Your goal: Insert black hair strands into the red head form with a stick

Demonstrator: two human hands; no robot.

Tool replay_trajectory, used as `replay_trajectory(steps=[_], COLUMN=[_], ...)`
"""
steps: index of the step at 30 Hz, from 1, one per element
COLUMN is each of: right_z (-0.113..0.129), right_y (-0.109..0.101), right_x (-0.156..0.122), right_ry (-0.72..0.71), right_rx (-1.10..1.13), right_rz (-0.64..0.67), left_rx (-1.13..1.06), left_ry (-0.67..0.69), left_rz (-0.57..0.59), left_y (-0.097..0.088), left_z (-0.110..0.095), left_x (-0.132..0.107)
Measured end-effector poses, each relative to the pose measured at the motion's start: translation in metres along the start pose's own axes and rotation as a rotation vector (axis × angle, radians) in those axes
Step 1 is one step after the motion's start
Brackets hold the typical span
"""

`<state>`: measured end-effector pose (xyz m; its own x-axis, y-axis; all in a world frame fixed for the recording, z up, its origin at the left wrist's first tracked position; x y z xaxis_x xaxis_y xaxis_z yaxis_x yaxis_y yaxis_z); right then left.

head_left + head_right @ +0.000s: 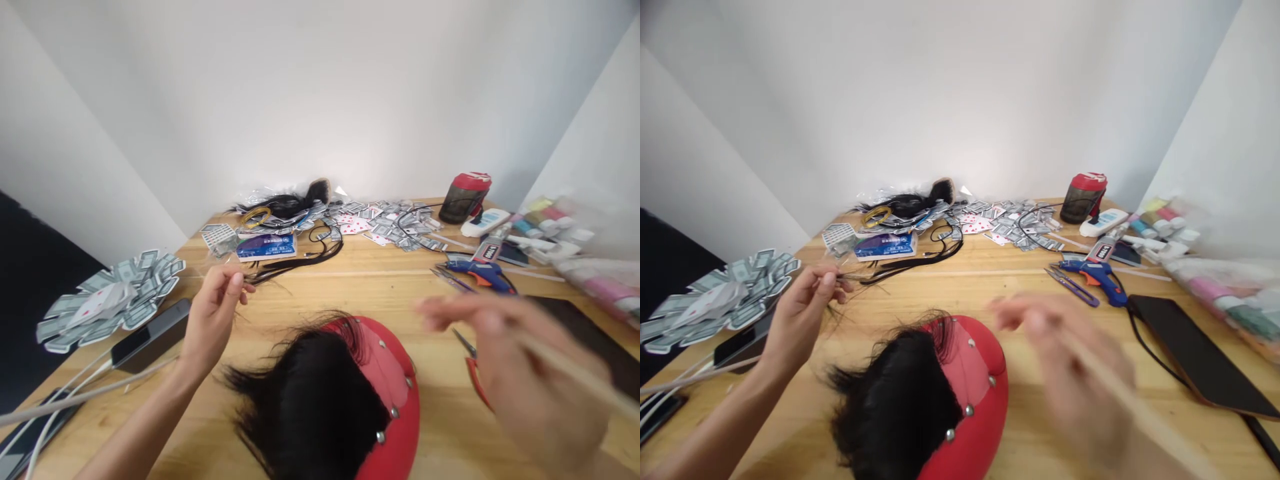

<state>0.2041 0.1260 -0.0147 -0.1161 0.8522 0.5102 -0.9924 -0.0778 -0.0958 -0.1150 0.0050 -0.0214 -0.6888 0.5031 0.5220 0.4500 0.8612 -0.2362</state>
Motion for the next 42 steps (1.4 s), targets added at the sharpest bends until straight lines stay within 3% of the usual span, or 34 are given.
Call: replay_trajectory(steps=[3, 5, 9, 14, 17, 20, 23, 25, 29, 34, 42], right_z=[0.017, 0.016, 0.016, 0.027, 0.030, 0.029, 0.030, 0.027, 0.011, -0.014, -0.029], right_y=[0.025, 0.030, 0.029, 0.029, 0.044, 0.065, 0.079, 0.082, 0.084, 0.084, 0.079], right_x=[-0.043, -0.053, -0.043, -0.027, -0.020, -0.013, 0.003, 0.016, 0.029, 0.037, 0.050], right_ry=[-0.324, -0.310, -0.216, -0.223, -0.091, 0.170, 0.382, 0.406, 0.366, 0.481, 0.549], right_rx=[0.012, 0.031, 0.050, 0.033, -0.038, 0.019, 0.249, 0.330, 0.297, 0.345, 0.412], right_rz=[0.301, 0.306, 0.212, 0.207, 0.364, 0.548, 0.506, 0.399, 0.345, 0.329, 0.238], left_rx=[0.021, 0.027, 0.001, -0.150, -0.194, -0.257, -0.260, -0.217, -0.173, -0.221, -0.229], left_ry=[0.058, 0.088, 0.104, 0.006, -0.004, 0.010, 0.096, 0.163, 0.147, -0.030, -0.161], left_rz=[0.051, 0.081, 0.150, 0.209, 0.239, 0.260, 0.276, 0.297, 0.373, 0.496, 0.632], left_y=[0.006, 0.008, 0.011, 0.021, 0.033, 0.048, 0.063, 0.071, 0.084, 0.094, 0.106], left_z=[-0.010, -0.017, -0.029, -0.043, -0.059, -0.081, -0.100, -0.107, -0.097, -0.073, -0.057], left_x=[-0.008, -0.014, -0.023, -0.029, -0.028, -0.024, -0.022, -0.023, -0.024, -0.020, -0.013])
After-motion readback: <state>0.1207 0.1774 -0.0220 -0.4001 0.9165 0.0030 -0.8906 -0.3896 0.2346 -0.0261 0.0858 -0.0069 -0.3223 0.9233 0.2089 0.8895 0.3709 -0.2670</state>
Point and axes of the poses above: each hand's wrist, its own x-axis towards the middle knuckle, its own y-axis out of the palm, z = x × y, the point moved 6 cm from there along x, towards the middle knuckle, and after that the axes turned 10 degrees about -z, right-handed, at the moved point
